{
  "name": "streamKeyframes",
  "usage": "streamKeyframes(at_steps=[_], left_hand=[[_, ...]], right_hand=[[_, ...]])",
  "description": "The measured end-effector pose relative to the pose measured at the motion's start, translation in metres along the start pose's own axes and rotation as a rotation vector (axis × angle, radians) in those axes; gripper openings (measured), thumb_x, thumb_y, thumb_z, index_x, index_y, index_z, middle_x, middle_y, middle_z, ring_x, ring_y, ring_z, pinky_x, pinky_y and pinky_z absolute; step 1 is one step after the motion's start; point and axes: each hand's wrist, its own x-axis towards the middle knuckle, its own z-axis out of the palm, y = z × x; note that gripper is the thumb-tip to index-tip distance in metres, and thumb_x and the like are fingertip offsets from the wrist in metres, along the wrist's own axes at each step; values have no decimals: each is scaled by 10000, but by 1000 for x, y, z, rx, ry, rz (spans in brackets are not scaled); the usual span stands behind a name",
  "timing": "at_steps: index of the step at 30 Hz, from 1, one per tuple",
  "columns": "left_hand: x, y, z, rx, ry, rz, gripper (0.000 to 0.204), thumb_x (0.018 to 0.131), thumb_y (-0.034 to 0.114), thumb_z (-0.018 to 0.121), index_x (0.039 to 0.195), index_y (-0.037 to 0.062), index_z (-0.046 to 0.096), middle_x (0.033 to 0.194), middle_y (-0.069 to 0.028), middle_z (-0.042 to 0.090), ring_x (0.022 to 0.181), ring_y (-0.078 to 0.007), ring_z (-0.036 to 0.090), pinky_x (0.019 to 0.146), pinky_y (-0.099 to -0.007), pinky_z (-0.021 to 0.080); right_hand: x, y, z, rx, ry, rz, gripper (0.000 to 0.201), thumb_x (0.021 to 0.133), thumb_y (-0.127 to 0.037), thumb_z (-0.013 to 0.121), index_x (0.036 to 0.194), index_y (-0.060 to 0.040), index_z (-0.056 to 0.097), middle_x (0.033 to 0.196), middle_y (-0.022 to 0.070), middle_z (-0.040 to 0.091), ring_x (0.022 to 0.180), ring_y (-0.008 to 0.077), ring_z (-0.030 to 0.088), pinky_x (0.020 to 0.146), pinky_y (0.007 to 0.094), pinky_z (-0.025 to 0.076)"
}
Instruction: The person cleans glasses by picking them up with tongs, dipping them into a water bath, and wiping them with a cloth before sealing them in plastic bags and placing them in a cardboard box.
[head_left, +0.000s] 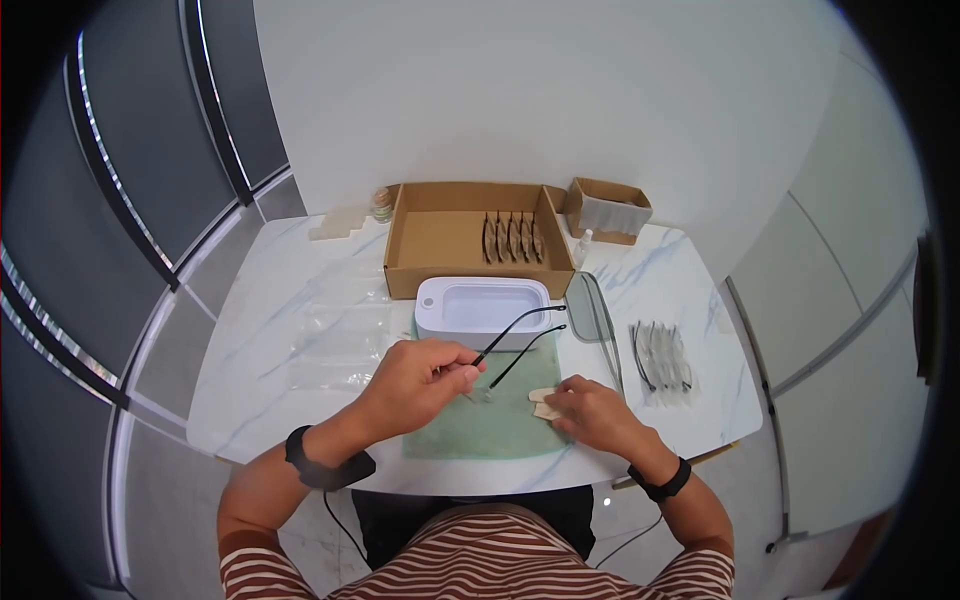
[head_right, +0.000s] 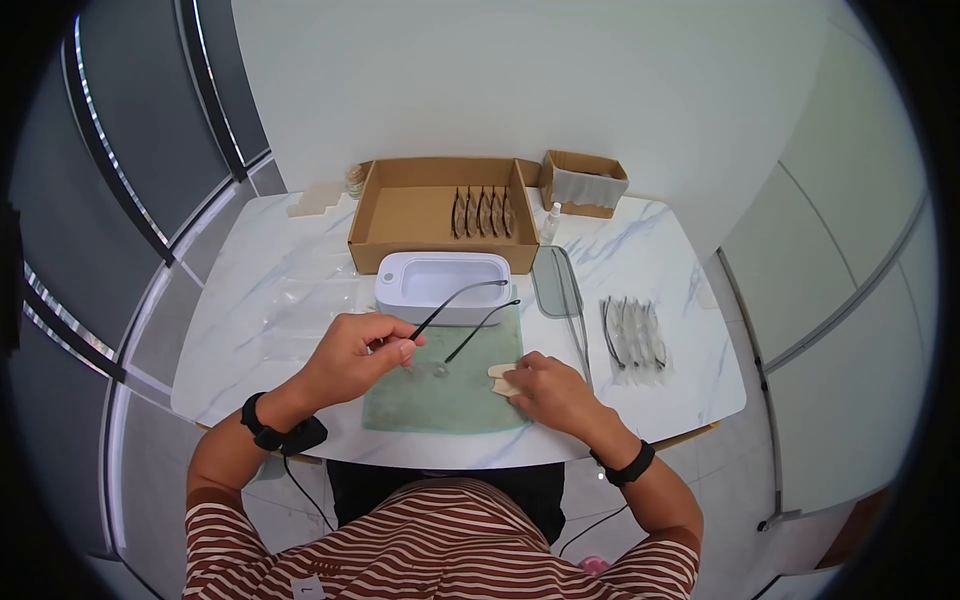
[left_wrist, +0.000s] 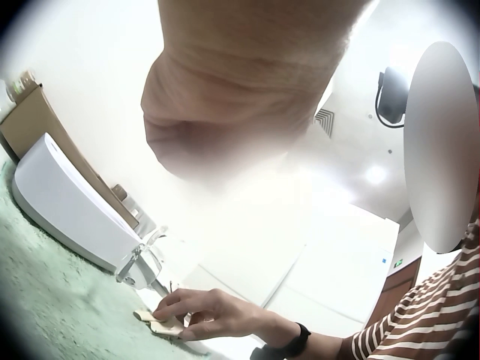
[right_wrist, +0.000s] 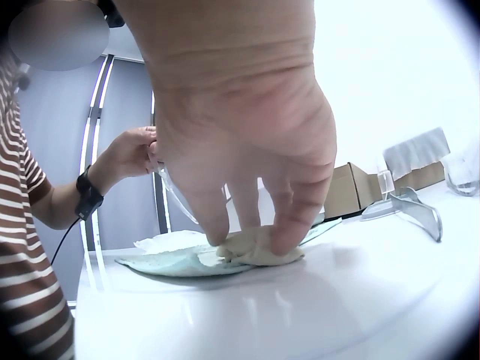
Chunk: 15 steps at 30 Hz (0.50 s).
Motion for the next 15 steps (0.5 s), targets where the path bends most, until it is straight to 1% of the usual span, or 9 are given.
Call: streamKeyframes(at_steps=[4, 6, 7, 9, 10, 12, 13, 15], left_hand=[[0, 0, 3, 3, 1, -23, 226, 985, 131, 621, 1095, -43, 716, 830, -51, 710, 748, -79, 632, 701, -244, 505], [0, 1, 6, -15, 1, -26, 226, 984, 122, 623, 1105, -46, 713, 826, -45, 708, 741, -67, 617, 696, -237, 500], [0, 1, 7, -15, 1, -26, 226, 984, 122, 623, 1105, -46, 713, 826, -45, 708, 741, -67, 617, 696, -237, 500], [1, 2, 12, -19, -18, -10, 220, 984, 109, 621, 1112, -44, 713, 826, -41, 706, 737, -63, 607, 694, -233, 498], [2, 3, 14, -19, -21, -10, 220, 984, 109, 621, 1112, -44, 713, 826, -41, 706, 737, -63, 607, 694, -233, 498], [2, 7, 17, -28, -30, -8, 220, 984, 100, 621, 1122, -45, 711, 833, -48, 712, 736, -65, 607, 694, -233, 501], [2, 8, 19, -27, -29, -6, 220, 984, 100, 621, 1122, -45, 711, 833, -48, 712, 736, -65, 607, 694, -233, 501], [2, 9, 20, -38, -22, 17, 216, 979, 96, 626, 1121, -42, 715, 837, -55, 716, 746, -68, 616, 699, -238, 507]], right_hand=[[-3, 7, 4, -9, -25, -45, 325, 822, -58, 755, 1146, -56, 724, 1049, 119, 674, 939, 318, 673, 822, 381, 558], [4, -5, 4, 45, 124, 16, 308, 792, -29, 775, 1095, -55, 720, 1036, 120, 680, 919, 320, 670, 792, 376, 565], [8, -12, 3, 45, 125, 16, 308, 792, -29, 775, 1095, -55, 720, 1036, 120, 680, 919, 320, 670, 792, 376, 565], [20, -27, 5, 220, 331, -83, 244, 785, -46, 770, 1020, -60, 705, 990, 103, 672, 881, 319, 675, 760, 400, 558], [26, -32, 8, 221, 333, -80, 244, 785, -46, 770, 1020, -60, 705, 990, 103, 672, 881, 319, 675, 760, 400, 558], [38, -40, 15, 109, 441, -278, 241, 774, -52, 772, 1005, -68, 706, 994, 90, 668, 891, 293, 675, 736, 383, 561], [41, -38, 24, 82, 431, -297, 231, 770, -45, 760, 996, -70, 718, 979, 77, 657, 875, 278, 666, 721, 379, 559], [45, -35, 34, 70, 402, -282, 220, 776, -46, 750, 992, -72, 725, 965, 75, 649, 861, 278, 659, 712, 377, 558]])
